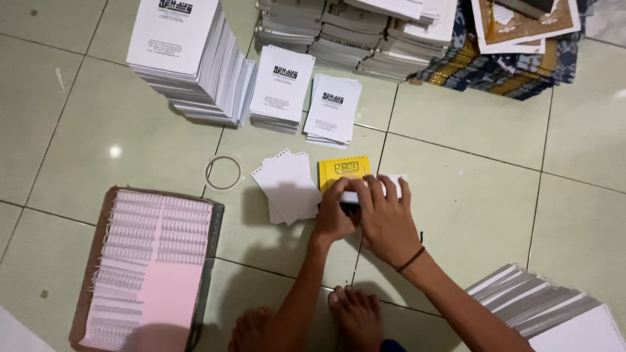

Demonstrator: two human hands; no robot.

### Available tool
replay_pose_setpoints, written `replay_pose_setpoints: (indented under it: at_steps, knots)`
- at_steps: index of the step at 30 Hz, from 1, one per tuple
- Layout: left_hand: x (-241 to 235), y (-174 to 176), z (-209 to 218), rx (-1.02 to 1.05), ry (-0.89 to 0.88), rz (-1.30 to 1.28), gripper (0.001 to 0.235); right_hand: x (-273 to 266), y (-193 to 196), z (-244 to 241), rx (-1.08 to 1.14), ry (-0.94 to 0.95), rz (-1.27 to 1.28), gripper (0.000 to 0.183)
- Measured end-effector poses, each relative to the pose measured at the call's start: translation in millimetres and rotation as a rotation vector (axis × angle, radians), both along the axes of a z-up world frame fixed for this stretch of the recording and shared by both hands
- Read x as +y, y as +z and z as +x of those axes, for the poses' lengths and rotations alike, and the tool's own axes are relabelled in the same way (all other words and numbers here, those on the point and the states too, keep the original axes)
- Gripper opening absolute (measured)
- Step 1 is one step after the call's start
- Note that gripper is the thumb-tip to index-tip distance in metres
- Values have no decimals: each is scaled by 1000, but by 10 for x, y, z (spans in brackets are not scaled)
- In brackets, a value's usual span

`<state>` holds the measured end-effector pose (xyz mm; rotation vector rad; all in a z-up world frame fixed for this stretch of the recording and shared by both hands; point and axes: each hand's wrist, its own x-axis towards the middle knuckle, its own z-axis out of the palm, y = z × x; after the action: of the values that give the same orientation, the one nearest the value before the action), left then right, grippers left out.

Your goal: The person sits on the floor and assembles small spiral notebooks by hand. They pick up loose spiral bindings and insert them into the holes of stacked paper sheets, then place the finished notebooks onto a nearby pile.

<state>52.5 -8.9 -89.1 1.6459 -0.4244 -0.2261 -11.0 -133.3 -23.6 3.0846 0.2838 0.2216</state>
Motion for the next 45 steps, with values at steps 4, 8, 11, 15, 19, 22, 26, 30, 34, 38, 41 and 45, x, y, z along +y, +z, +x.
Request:
replay_pose_setpoints:
  at_steps: [4,8,11,15,19,22,26,30,34,38,41,45]
  knots:
    - [34,-490,28,-23,-50,11,44,-97,-220,-23,43,-2,19,54]
    - [90,-550,67,-56,-3,-61,28,-253,-171,-81,30,12,225,37]
    - [292,-29,164,-101,109,-102,20,-391,15,-15,-12,-61,786,34]
    - [342,330,169,-48,226,-228,28,-445,-242,44,-89,-76,1408,23]
    - [293,17,144,-41,209,-251,29,-364,-723,62,-133,-52,1514,22]
    - [238,-299,138,45,113,-204,28,-307,-962,102,-134,-79,1540,25]
    - [254,-355,121,101,92,-158,28,-317,-1128,71,-120,-76,1542,24]
    - [231,-309,152,91,95,-70,30,-318,-1146,112,-117,-46,1602,32]
    - [257,-161,194,-77,87,-90,27,-302,-1084,157,-127,-22,1599,32]
    - [197,-298,131,-26,74,-163,31,-311,-1211,138,-109,-7,1665,37]
    - [175,-414,108,4,100,-208,26,-278,-1150,124,-127,6,1682,35]
    - [154,-266,90,-10,189,-186,22,-244,-956,72,-157,-83,1618,23]
